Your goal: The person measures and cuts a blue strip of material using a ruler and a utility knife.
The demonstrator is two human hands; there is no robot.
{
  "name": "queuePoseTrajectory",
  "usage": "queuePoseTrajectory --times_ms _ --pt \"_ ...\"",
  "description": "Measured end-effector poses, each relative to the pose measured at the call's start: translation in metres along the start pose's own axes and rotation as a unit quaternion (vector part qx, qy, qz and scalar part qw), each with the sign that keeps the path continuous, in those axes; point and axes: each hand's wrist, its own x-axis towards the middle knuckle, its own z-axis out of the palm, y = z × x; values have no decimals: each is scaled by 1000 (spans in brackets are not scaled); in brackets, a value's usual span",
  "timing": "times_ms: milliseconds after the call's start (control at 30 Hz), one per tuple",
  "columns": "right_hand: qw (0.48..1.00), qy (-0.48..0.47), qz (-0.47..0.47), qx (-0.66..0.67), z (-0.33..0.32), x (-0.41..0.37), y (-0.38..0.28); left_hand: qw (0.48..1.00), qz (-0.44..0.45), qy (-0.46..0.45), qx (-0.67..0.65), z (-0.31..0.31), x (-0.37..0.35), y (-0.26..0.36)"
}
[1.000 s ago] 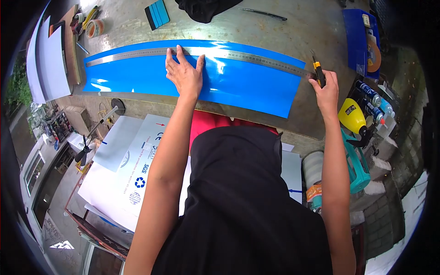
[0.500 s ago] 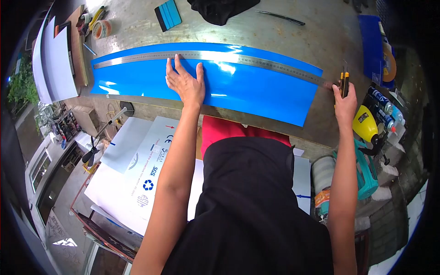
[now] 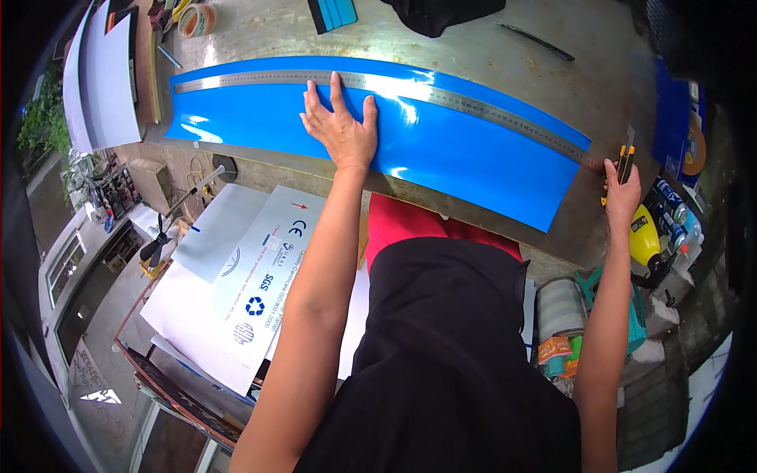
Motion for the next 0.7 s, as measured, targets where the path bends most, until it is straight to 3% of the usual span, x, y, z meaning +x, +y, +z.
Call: queuePoseTrajectory --times_ms 700 --pt "998 -13 -7 60 0 3 13 1000 3 21 -16 3 1 -1"
